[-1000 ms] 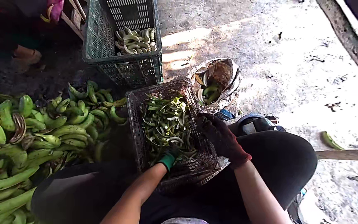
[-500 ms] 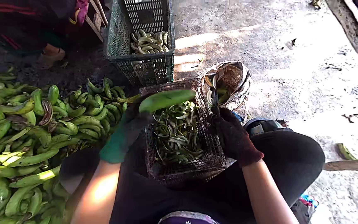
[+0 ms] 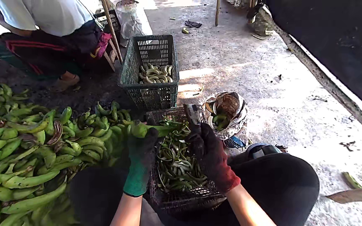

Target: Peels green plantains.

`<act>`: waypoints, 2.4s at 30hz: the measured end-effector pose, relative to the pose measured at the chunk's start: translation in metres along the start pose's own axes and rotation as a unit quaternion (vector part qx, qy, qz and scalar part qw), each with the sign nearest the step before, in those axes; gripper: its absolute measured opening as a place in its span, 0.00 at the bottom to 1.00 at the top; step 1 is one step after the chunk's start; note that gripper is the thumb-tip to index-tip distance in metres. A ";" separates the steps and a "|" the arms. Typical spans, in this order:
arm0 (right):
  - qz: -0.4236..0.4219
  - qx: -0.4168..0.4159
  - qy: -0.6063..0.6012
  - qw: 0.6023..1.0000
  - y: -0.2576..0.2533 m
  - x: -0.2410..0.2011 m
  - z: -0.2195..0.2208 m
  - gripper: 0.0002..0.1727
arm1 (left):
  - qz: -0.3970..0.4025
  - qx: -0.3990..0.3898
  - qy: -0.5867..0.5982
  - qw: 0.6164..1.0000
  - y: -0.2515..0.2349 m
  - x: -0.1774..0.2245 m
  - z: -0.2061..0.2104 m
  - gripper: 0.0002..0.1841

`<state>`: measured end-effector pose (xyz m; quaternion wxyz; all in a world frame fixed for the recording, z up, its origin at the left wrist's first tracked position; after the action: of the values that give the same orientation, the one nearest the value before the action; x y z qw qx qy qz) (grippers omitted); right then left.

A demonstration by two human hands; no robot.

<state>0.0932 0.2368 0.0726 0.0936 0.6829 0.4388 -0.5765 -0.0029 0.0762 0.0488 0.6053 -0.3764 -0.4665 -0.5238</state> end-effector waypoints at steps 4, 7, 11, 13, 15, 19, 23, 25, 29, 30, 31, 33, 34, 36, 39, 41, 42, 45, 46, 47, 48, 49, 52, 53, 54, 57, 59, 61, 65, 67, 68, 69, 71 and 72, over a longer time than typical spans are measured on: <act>-0.115 0.059 0.079 0.988 0.011 -0.032 0.005 0.32 | 0.103 -0.005 -0.017 0.995 0.004 -0.017 0.007 0.33; 0.129 -0.206 0.128 0.962 0.047 0.008 0.014 0.26 | 0.113 -0.031 0.038 0.992 0.020 -0.006 0.012 0.31; 0.294 -0.287 0.015 0.912 0.069 0.067 0.021 0.23 | 0.050 -0.023 -0.016 0.998 0.005 0.026 0.015 0.28; 0.254 -0.210 -0.063 0.942 0.066 0.053 0.018 0.24 | -0.030 -0.004 -0.065 0.997 -0.006 0.019 0.003 0.24; 0.055 -0.172 -0.040 0.983 0.041 0.055 0.022 0.26 | -0.031 -0.010 -0.083 0.996 -0.028 0.005 0.003 0.20; -0.159 -0.128 0.086 0.975 0.035 0.056 0.036 0.19 | -0.117 -0.110 -0.075 0.984 -0.032 -0.010 -0.005 0.16; -0.116 0.000 0.187 0.975 0.003 0.064 0.061 0.21 | -0.149 -0.080 -0.150 0.974 -0.014 -0.010 0.000 0.19; 0.001 0.029 0.213 0.977 -0.018 0.071 0.058 0.21 | -0.157 -0.082 -0.128 0.976 -0.013 -0.011 -0.006 0.20; 0.024 -0.063 0.067 0.995 0.015 0.071 0.042 0.21 | -0.126 -0.091 -0.047 0.987 -0.031 -0.025 -0.013 0.18; -0.019 -0.095 0.050 0.994 0.036 0.066 0.044 0.20 | -0.130 -0.096 -0.030 0.986 -0.033 -0.030 -0.013 0.18; -0.065 -0.096 0.058 0.992 0.045 0.063 0.048 0.18 | -0.134 -0.108 -0.008 0.985 -0.033 -0.032 -0.008 0.15; -0.100 -0.038 0.132 0.986 0.028 0.058 0.053 0.18 | -0.146 -0.108 -0.020 0.983 -0.022 -0.029 0.007 0.14; -0.100 -0.004 0.185 0.978 0.011 0.056 0.054 0.19 | -0.154 -0.098 -0.066 0.981 -0.014 -0.027 0.008 0.15; -0.038 0.008 0.250 0.968 -0.013 0.057 0.056 0.22 | -0.171 -0.085 -0.132 0.973 -0.007 -0.031 0.006 0.18; 0.034 -0.004 0.173 0.984 -0.007 0.064 0.059 0.24 | -0.136 -0.122 -0.148 0.972 -0.016 -0.037 0.006 0.18; 0.053 0.002 0.139 0.989 0.001 0.073 0.056 0.24 | -0.132 -0.177 -0.148 0.964 -0.020 -0.042 0.001 0.15; 0.045 0.012 0.154 0.987 -0.007 0.077 0.050 0.23 | -0.151 -0.206 -0.133 0.958 -0.017 -0.043 -0.001 0.14; 0.099 0.003 0.158 0.982 -0.041 0.078 0.025 0.24 | -0.184 -0.195 -0.094 0.959 -0.007 -0.045 -0.004 0.15; 0.103 -0.015 0.138 0.985 -0.042 0.075 0.022 0.25 | -0.177 -0.152 -0.086 0.968 -0.012 -0.044 -0.002 0.15; 0.088 -0.045 0.117 0.988 -0.031 0.073 0.025 0.24 | -0.158 -0.118 -0.079 0.977 -0.018 -0.046 -0.001 0.14; 0.072 -0.081 0.101 0.989 -0.010 0.070 0.029 0.23 | -0.129 -0.089 -0.070 0.985 -0.023 -0.050 0.001 0.14; 0.051 -0.106 0.092 0.989 0.014 0.065 0.035 0.23 | -0.096 -0.069 -0.047 0.992 -0.029 -0.054 0.003 0.16; -0.016 -0.084 0.086 0.993 0.062 0.064 0.048 0.20 | -0.048 -0.050 0.017 0.997 -0.035 -0.054 0.015 0.19; -0.027 -0.073 0.094 0.993 0.060 0.065 0.049 0.19 | -0.069 -0.052 0.033 0.996 -0.029 -0.053 0.015 0.19; -0.040 -0.061 0.114 0.991 0.048 0.065 0.049 0.19 | -0.118 -0.050 0.047 0.991 -0.022 -0.053 0.016 0.15; -0.071 -0.001 0.211 0.975 -0.024 0.061 0.047 0.22 | -0.179 -0.129 -0.071 0.973 -0.006 -0.051 0.011 0.17; 0.001 0.012 0.226 0.974 -0.063 0.061 0.041 0.26 | -0.178 -0.184 -0.059 0.965 0.002 -0.049 0.016 0.20; 0.014 0.013 0.201 0.979 -0.064 0.058 0.039 0.25 | -0.149 -0.155 0.022 0.976 -0.005 -0.057 0.020 0.18; -0.060 0.016 0.140 0.988 0.047 0.063 0.057 0.23 | 0.009 0.017 0.065 0.998 -0.026 -0.062 0.027 0.23; -0.091 0.055 0.136 0.985 0.057 0.071 0.061 0.21 | 0.005 0.065 0.071 0.995 -0.027 -0.063 0.033 0.22; -0.102 0.049 0.152 0.982 0.042 0.069 0.059 0.21 | -0.034 0.052 0.059 0.996 -0.021 -0.059 0.033 0.18; -0.107 0.021 0.180 0.978 0.017 0.066 0.055 0.21 | -0.070 0.011 0.015 0.997 -0.013 -0.053 0.031 0.17; -0.081 -0.073 0.234 0.966 -0.039 0.063 0.047 0.23 | -0.142 -0.142 -0.075 0.977 -0.006 -0.038 0.023 0.22; -0.051 -0.111 0.263 0.957 -0.060 0.065 0.046 0.25 | -0.159 -0.201 -0.095 0.962 -0.006 -0.036 0.022 0.21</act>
<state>0.0152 0.2750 0.0243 0.0208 0.7724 0.5436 -0.3279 -0.0134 0.1060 0.0205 0.3792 -0.4596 -0.4604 -0.6581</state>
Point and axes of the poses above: each hand's wrist, its own y-axis away from the middle knuckle, its own z-axis out of the palm, x = y × z, the point moved 1 cm from there along -y, towards the middle knuckle, and after that the axes turned 14 degrees about x, right-handed, at the moved point
